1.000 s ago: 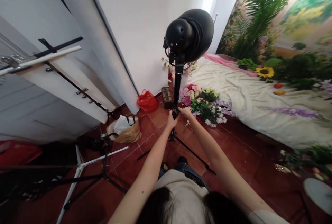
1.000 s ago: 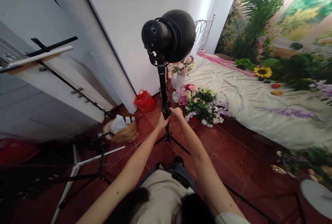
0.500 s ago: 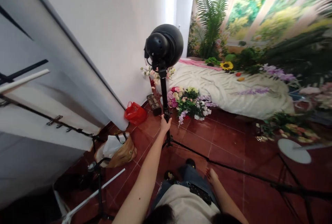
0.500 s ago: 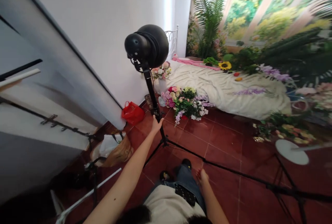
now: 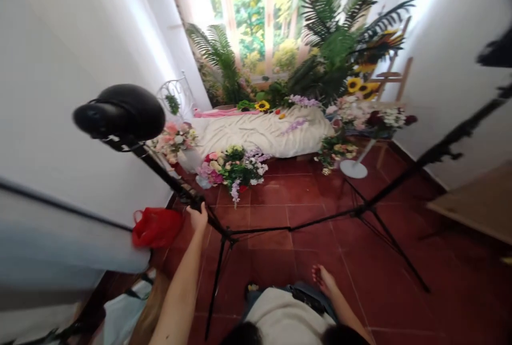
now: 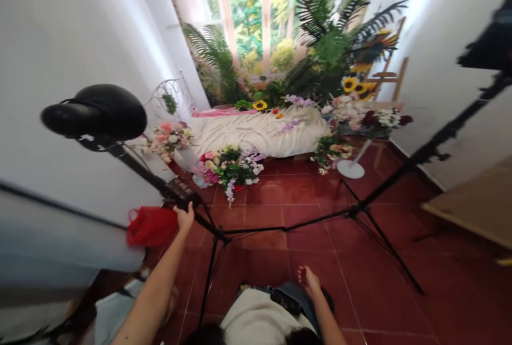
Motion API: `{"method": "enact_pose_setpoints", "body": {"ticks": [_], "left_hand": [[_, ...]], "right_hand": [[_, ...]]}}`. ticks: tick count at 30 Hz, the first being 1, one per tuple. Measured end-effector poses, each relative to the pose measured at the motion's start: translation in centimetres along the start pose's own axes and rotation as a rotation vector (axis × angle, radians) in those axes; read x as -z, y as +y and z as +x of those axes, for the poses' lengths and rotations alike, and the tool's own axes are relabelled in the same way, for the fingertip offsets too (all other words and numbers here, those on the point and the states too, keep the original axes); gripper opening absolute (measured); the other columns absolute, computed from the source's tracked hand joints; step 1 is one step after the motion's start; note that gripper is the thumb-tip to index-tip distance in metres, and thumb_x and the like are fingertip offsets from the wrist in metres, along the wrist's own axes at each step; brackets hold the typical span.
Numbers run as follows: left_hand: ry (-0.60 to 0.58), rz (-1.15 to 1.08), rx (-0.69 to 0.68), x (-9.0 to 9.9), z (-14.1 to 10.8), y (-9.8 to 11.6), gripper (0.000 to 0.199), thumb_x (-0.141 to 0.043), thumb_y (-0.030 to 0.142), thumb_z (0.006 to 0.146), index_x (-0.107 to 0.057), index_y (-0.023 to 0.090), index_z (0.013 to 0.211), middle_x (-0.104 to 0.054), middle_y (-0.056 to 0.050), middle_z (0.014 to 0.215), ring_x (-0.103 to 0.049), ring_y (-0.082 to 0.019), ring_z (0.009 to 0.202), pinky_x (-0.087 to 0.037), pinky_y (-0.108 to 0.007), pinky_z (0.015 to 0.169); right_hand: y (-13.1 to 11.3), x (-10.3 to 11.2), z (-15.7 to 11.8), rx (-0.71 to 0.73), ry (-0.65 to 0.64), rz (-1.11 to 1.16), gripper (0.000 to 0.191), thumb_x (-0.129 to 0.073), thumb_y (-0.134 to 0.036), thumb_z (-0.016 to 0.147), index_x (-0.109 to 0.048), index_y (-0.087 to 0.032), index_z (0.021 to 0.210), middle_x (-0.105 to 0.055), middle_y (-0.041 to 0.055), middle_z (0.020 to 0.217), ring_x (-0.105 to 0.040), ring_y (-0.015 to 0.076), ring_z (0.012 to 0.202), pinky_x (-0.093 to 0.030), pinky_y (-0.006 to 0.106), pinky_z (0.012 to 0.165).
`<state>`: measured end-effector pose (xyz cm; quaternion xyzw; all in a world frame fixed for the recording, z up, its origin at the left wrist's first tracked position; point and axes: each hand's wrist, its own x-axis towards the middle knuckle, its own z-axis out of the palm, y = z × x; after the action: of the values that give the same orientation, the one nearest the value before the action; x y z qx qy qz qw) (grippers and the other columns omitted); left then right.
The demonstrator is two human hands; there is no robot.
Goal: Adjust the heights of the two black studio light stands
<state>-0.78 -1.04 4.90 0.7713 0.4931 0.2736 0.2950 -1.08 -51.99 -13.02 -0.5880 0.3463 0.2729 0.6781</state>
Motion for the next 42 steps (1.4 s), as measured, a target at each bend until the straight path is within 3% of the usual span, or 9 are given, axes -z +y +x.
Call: {"method": "enact_pose_setpoints", "body": {"ticks": [5, 7, 13, 16, 21, 25, 34, 38, 42], "left_hand": [[0.287, 0.112, 0.312, -4.2, -6.1, 4.0, 0.042, -0.038, 0.036, 0.085, -0.032, 0.012, 0.119, -0.048, -0.024, 0.121, -0.053, -0.036, 0.113, -0.047, -0.05, 0.085], [0.263, 0.167, 0.391, -7.2, -11.0, 5.8, 0.037, -0.036, 0.032, 0.084, -0.036, 0.014, 0.116, -0.048, -0.022, 0.121, -0.051, -0.036, 0.115, -0.046, -0.051, 0.085], [-0.433, 0.254, 0.174, -19.2, -29.8, 12.7, 0.026, -0.038, 0.031, 0.082, -0.052, 0.013, 0.095, -0.055, -0.026, 0.112, -0.051, -0.037, 0.115, -0.045, -0.049, 0.088], [-0.635, 0.188, 0.046, -25.4, -38.4, 17.3, 0.02, -0.042, 0.03, 0.081, -0.055, 0.016, 0.084, -0.063, -0.02, 0.102, -0.059, -0.031, 0.106, -0.048, -0.041, 0.086], [-0.954, -0.11, -0.233, -33.0, -47.9, 25.5, 0.023, -0.04, 0.032, 0.085, -0.056, 0.017, 0.08, -0.069, -0.009, 0.088, -0.065, -0.02, 0.09, -0.049, -0.033, 0.083], [-1.14, -0.29, -0.411, -36.9, -50.9, 33.5, 0.03, -0.037, 0.037, 0.087, -0.057, 0.015, 0.088, -0.068, -0.007, 0.079, -0.066, -0.018, 0.077, -0.05, -0.034, 0.08], [-1.182, -0.485, -0.688, -44.5, -52.0, 54.2, 0.028, -0.037, 0.036, 0.089, -0.056, 0.015, 0.09, -0.068, -0.007, 0.081, -0.064, -0.013, 0.073, -0.049, -0.03, 0.078], [-1.197, -0.573, -0.753, -48.2, -52.3, 60.7, 0.021, -0.044, 0.03, 0.087, -0.054, 0.015, 0.097, -0.066, -0.009, 0.094, -0.063, -0.013, 0.081, -0.05, -0.031, 0.08], [-1.196, -0.649, -0.86, -51.4, -52.7, 65.4, 0.026, -0.048, 0.021, 0.083, -0.051, 0.015, 0.109, -0.06, -0.012, 0.113, -0.061, -0.014, 0.097, -0.046, -0.034, 0.09]], "right_hand": [[-3.9, 7.6, 1.1, -0.043, 0.083, 0.142, 0.017, -0.048, -0.025, 0.073, -0.055, -0.016, 0.06, -0.056, 0.001, 0.046, -0.052, 0.0091, 0.036, -0.041, 0.017, 0.037], [-5.8, 11.5, 1.5, -0.031, 0.139, 0.168, 0.019, -0.046, -0.024, 0.075, -0.055, -0.015, 0.06, -0.055, 0.0002, 0.045, -0.049, 0.0081, 0.033, -0.038, 0.017, 0.035], [-11.7, 23.0, 1.7, 0.0, 0.223, 0.217, 0.018, -0.049, -0.033, 0.073, -0.056, -0.019, 0.065, -0.052, -0.0002, 0.041, -0.05, 0.0128, 0.032, -0.037, 0.02, 0.032], [-14.7, 27.8, 2.0, 0.041, 0.24, 0.242, 0.02, -0.052, -0.037, 0.073, -0.055, -0.02, 0.063, -0.052, 0.0, 0.04, -0.052, 0.0142, 0.032, -0.039, 0.022, 0.032], [-20.6, 33.6, 3.8, 0.098, 0.247, 0.288, 0.02, -0.05, -0.025, 0.077, -0.054, -0.016, 0.059, -0.054, -0.0008, 0.044, -0.049, 0.008, 0.033, -0.039, 0.017, 0.036], [-26.5, 36.5, 5.4, 0.148, 0.236, 0.322, 0.021, -0.046, -0.02, 0.082, -0.056, -0.014, 0.064, -0.056, -0.0012, 0.047, -0.049, 0.0063, 0.036, -0.04, 0.016, 0.039], [-43.6, 39.0, 8.3, 0.409, 0.245, 0.281, 0.024, -0.042, -0.02, 0.088, -0.057, -0.013, 0.071, -0.058, -0.0014, 0.051, -0.048, 0.0057, 0.038, -0.039, 0.016, 0.04], [-51.6, 38.1, 9.6, 0.562, 0.263, 0.2, 0.024, -0.045, -0.023, 0.089, -0.056, -0.014, 0.07, -0.057, -0.0013, 0.052, -0.049, 0.0064, 0.039, -0.039, 0.017, 0.041], [-58.4, 36.8, 11.7, 0.649, 0.363, 0.114, 0.014, -0.049, -0.026, 0.088, -0.053, -0.015, 0.081, -0.056, -0.003, 0.053, -0.048, 0.0073, 0.038, -0.038, 0.018, 0.04]]}}
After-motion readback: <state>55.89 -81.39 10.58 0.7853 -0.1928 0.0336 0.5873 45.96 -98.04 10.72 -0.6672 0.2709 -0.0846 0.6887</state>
